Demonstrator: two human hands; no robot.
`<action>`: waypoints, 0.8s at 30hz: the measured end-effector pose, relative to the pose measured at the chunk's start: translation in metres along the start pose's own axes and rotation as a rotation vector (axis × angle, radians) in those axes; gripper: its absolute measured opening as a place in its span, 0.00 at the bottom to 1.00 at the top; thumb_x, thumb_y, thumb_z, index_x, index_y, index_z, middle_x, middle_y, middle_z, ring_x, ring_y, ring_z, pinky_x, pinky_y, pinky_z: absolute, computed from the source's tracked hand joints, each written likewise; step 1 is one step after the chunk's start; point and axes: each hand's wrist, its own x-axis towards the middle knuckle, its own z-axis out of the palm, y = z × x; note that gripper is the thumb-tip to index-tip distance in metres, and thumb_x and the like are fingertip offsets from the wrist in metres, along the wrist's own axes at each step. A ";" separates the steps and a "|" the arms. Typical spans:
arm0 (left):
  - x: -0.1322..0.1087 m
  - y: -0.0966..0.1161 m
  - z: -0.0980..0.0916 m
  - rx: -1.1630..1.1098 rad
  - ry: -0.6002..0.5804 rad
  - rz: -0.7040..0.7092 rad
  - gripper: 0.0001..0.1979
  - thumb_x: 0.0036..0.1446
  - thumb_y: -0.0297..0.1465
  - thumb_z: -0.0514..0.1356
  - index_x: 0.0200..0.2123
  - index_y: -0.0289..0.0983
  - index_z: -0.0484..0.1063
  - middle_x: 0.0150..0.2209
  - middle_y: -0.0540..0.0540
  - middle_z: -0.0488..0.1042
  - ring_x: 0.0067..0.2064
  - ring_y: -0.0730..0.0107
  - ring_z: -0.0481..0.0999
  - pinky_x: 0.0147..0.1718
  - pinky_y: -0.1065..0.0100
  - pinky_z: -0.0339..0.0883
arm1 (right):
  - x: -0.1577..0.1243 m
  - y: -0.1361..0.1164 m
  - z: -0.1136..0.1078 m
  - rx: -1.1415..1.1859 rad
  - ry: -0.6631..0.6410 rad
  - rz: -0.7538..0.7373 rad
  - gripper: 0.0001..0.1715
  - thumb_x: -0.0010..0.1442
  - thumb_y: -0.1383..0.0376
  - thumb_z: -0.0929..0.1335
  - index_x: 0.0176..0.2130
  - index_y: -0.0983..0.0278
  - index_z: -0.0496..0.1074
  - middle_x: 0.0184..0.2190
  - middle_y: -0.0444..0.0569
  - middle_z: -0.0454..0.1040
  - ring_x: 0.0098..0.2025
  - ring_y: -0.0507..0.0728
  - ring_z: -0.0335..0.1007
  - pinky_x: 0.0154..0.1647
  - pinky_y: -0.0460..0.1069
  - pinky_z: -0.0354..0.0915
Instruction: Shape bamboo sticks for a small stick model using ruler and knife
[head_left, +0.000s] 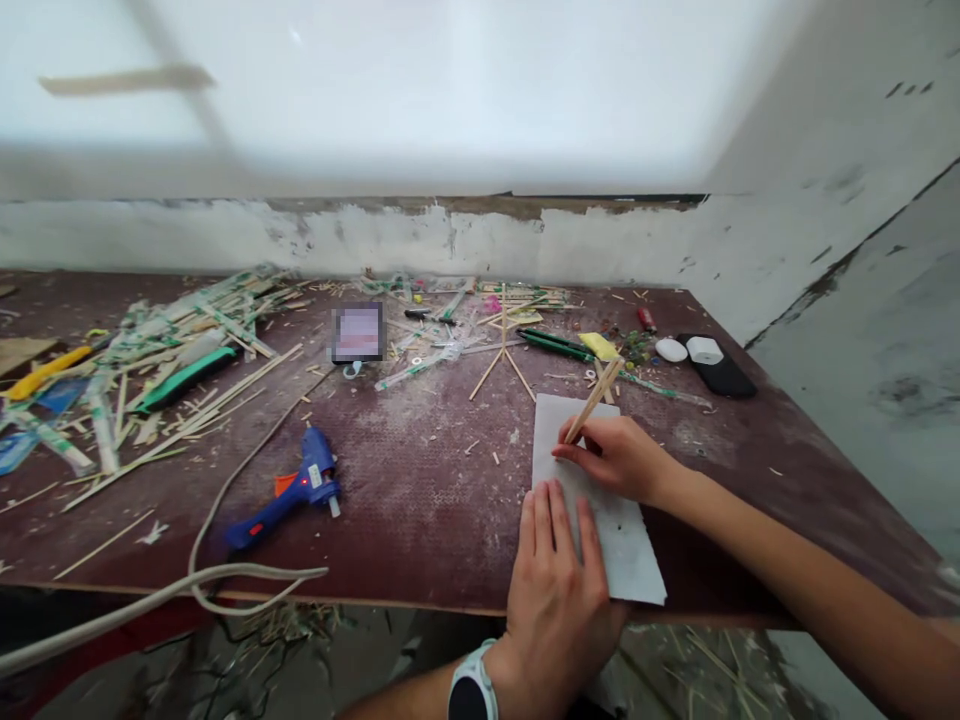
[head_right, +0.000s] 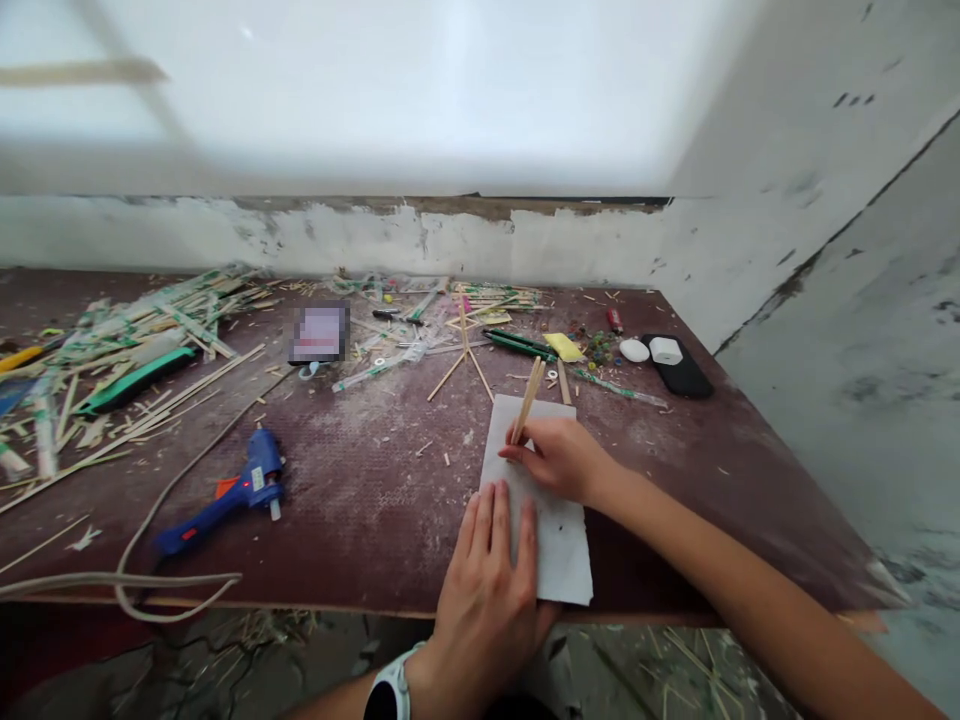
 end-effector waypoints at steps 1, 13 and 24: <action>0.000 0.000 0.000 -0.003 -0.006 -0.001 0.45 0.60 0.55 0.60 0.65 0.21 0.65 0.65 0.14 0.62 0.67 0.25 0.62 0.59 0.36 0.69 | 0.001 0.004 -0.001 -0.015 0.016 0.018 0.10 0.67 0.60 0.69 0.37 0.62 0.76 0.29 0.48 0.81 0.27 0.55 0.75 0.30 0.47 0.64; -0.003 -0.012 -0.003 0.123 -0.104 0.124 0.45 0.56 0.44 0.69 0.67 0.22 0.61 0.67 0.15 0.61 0.68 0.27 0.62 0.62 0.38 0.67 | 0.005 0.002 0.002 -0.095 0.075 0.143 0.07 0.67 0.63 0.70 0.37 0.63 0.75 0.32 0.51 0.82 0.32 0.59 0.79 0.33 0.49 0.64; -0.001 -0.016 -0.005 0.043 -0.102 0.139 0.47 0.57 0.50 0.66 0.67 0.23 0.60 0.67 0.13 0.60 0.68 0.24 0.61 0.60 0.35 0.67 | -0.001 0.007 -0.004 -0.188 0.084 0.199 0.06 0.68 0.63 0.67 0.39 0.62 0.74 0.35 0.53 0.83 0.35 0.60 0.79 0.35 0.49 0.64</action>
